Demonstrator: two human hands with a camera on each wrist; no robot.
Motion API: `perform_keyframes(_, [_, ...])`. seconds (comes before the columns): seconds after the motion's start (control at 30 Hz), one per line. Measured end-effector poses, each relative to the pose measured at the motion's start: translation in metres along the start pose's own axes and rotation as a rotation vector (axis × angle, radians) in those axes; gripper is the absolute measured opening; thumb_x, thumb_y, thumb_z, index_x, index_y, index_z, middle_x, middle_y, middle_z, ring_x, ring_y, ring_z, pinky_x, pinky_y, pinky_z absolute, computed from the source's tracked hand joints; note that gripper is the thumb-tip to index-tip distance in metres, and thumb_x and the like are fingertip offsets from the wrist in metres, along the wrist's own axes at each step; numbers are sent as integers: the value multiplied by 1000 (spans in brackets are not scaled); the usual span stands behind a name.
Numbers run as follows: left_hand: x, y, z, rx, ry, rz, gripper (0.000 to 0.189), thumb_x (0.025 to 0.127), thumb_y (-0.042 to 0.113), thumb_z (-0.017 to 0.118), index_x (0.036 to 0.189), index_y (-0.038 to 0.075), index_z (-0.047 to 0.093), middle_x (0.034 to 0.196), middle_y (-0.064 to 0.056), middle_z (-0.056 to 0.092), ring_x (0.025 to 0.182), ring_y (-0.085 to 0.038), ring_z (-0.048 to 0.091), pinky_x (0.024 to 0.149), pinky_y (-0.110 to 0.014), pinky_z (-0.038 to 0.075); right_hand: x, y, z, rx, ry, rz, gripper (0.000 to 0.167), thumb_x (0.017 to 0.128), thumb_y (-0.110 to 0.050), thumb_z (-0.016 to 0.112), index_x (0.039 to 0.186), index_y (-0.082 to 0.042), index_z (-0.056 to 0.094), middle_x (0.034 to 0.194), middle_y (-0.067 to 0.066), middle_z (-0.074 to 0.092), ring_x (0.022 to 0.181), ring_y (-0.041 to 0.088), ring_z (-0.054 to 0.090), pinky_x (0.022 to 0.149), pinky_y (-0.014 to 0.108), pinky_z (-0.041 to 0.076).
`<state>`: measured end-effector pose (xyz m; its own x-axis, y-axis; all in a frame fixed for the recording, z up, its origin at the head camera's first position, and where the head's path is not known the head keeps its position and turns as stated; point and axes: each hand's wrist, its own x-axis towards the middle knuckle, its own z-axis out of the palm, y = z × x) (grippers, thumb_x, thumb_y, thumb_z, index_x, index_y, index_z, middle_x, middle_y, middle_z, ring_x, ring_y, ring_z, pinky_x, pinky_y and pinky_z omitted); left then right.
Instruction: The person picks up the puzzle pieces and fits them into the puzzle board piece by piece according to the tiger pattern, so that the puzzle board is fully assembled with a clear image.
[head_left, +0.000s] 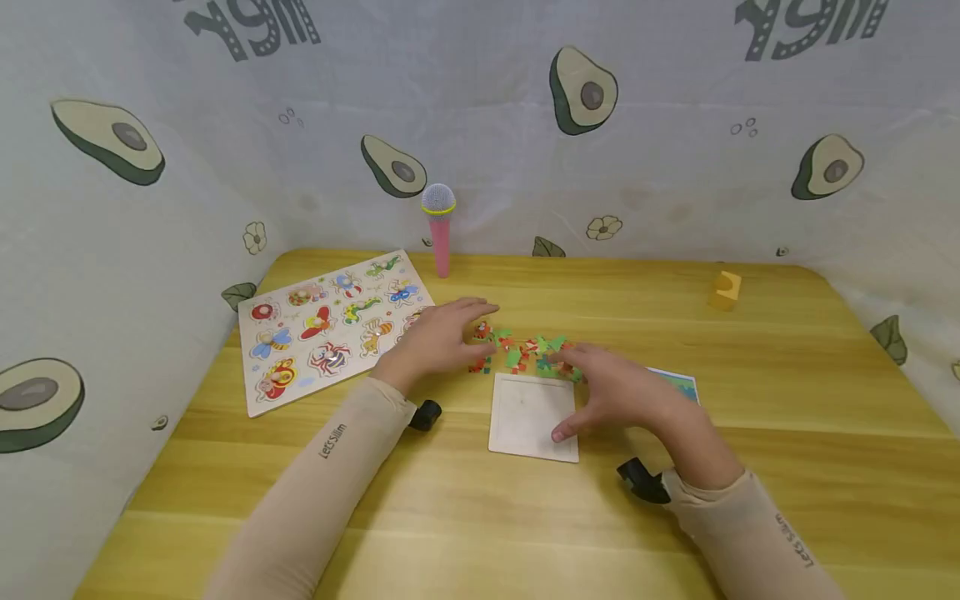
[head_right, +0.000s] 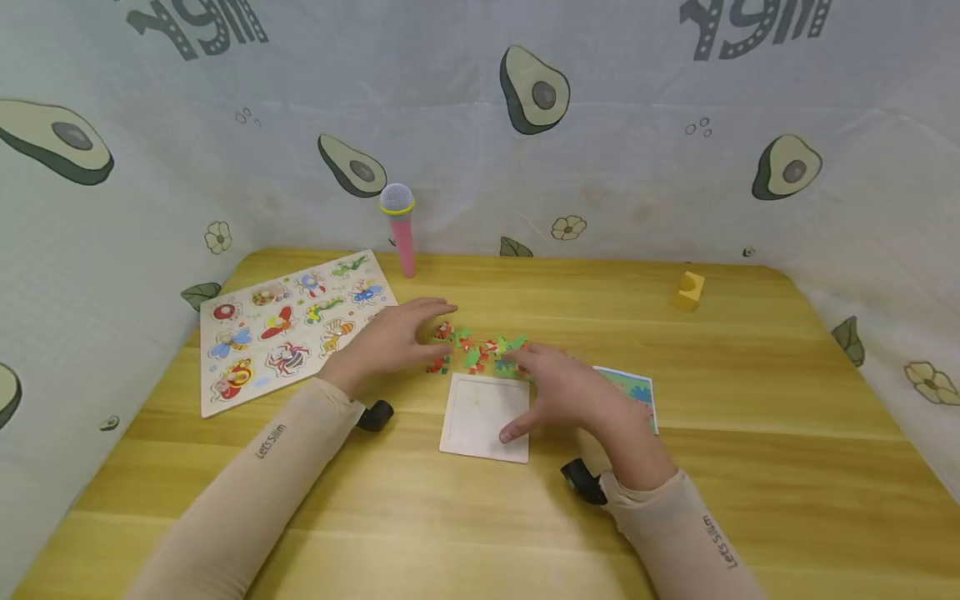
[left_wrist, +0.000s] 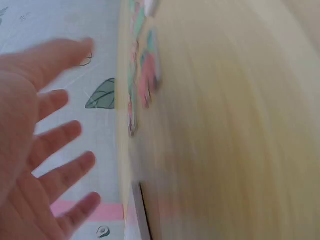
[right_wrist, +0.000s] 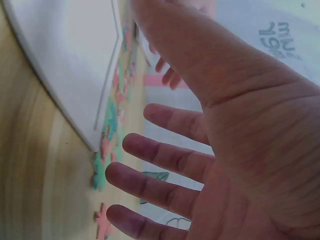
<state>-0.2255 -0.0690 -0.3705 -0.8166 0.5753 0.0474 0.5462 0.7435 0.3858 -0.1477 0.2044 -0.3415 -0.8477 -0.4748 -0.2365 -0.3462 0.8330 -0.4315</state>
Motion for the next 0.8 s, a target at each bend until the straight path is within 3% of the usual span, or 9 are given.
perform_keyframes(0.13, [5,4,4,-66,-15,-31,62,94,42,70,148,19,52,152,-3,46,141,-23,39,110,-53,30,1,3,4,29,-32,-13,97,62,-60,90,137,-9,56,132,12,53,119,35,52,98,56,44])
perform_keyframes(0.33, [7,6,11,-78,-6,-77,52,94,41,71,141,21,60,150,-3,48,139,-24,41,109,-53,29,3,5,8,44,-66,-27,96,60,-60,91,134,-9,56,128,9,53,112,28,53,97,54,45])
perform_keyframes(0.57, [6,6,19,-72,-21,-132,47,93,43,71,136,24,65,152,-4,46,141,-24,38,110,-56,24,8,5,14,6,-86,-29,96,58,-63,90,132,-13,56,136,15,49,122,35,51,100,58,42])
perform_keyframes(0.8, [11,5,23,-55,-38,-138,46,93,46,71,134,27,66,153,-1,45,147,-26,28,110,-52,21,9,8,15,-11,-89,-34,100,56,-63,91,134,-11,56,144,19,44,134,42,42,102,61,39])
